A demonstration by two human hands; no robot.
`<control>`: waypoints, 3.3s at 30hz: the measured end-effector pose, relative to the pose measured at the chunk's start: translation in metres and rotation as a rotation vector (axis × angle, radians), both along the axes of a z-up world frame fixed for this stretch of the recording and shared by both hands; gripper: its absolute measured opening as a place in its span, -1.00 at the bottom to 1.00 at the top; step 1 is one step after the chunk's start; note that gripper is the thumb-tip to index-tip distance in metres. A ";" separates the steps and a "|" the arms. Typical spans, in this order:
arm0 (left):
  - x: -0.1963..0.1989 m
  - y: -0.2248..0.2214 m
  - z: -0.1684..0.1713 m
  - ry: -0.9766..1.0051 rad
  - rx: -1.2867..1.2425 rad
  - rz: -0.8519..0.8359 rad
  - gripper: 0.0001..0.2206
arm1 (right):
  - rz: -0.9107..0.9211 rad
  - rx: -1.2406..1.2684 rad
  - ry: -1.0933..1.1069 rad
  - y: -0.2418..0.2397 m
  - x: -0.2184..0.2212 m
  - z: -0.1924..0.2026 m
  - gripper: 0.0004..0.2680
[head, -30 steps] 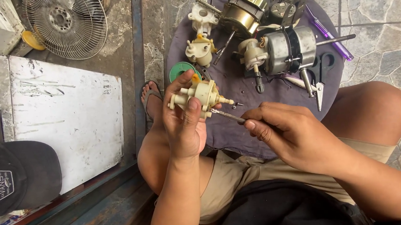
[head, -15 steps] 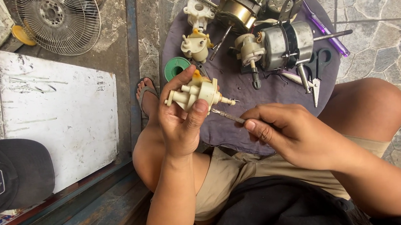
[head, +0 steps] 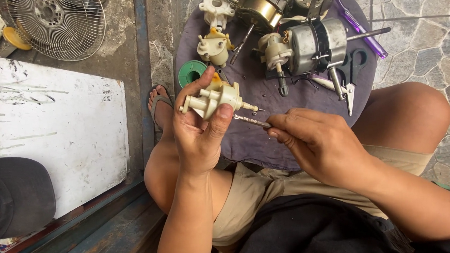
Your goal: Assembling a small plastic gearbox for a fan motor using a screwdriver.
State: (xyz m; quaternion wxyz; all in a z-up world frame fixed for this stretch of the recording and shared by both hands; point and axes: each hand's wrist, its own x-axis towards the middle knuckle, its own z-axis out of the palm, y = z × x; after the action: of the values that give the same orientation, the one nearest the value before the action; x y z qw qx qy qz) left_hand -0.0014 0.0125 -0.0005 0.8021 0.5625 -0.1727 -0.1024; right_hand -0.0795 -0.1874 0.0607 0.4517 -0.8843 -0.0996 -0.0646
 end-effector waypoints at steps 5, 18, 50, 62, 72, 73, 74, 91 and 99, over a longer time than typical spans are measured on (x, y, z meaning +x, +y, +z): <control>-0.004 -0.006 0.003 -0.009 0.088 0.098 -0.54 | -0.081 -0.202 -0.229 0.002 0.003 -0.008 -0.87; 0.004 0.001 0.010 0.010 -0.012 0.000 -0.40 | -0.059 0.100 0.204 0.007 0.010 0.001 -0.92; 0.018 0.002 0.004 0.349 -0.559 0.014 -0.59 | -0.003 1.285 0.884 -0.006 0.008 -0.024 -0.57; 0.017 0.004 -0.006 0.502 -0.595 0.130 -0.61 | 0.089 0.798 0.612 -0.008 -0.041 -0.048 -0.72; 0.015 0.003 -0.006 0.588 -0.486 0.269 -0.67 | 0.097 0.285 0.425 0.005 -0.032 -0.018 -0.62; 0.015 0.004 -0.005 0.591 -0.482 0.268 -0.67 | 0.094 0.288 0.427 0.006 -0.032 -0.017 -0.62; 0.015 0.004 -0.004 0.555 -0.518 0.241 -0.64 | 0.052 0.306 0.414 0.007 -0.033 -0.017 -0.67; 0.015 -0.007 -0.014 0.603 -0.543 0.243 -0.69 | -0.003 0.403 0.435 0.003 -0.029 -0.020 -0.75; 0.011 -0.010 -0.004 0.316 -0.410 0.323 -0.78 | -0.039 0.812 0.879 -0.009 -0.033 -0.034 -0.71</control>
State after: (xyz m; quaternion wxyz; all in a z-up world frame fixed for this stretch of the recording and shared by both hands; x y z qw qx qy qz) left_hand 0.0098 0.0021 -0.0050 0.9216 0.3863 0.0291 -0.0229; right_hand -0.1126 -0.1966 0.0266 0.7512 -0.5862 0.1456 0.2663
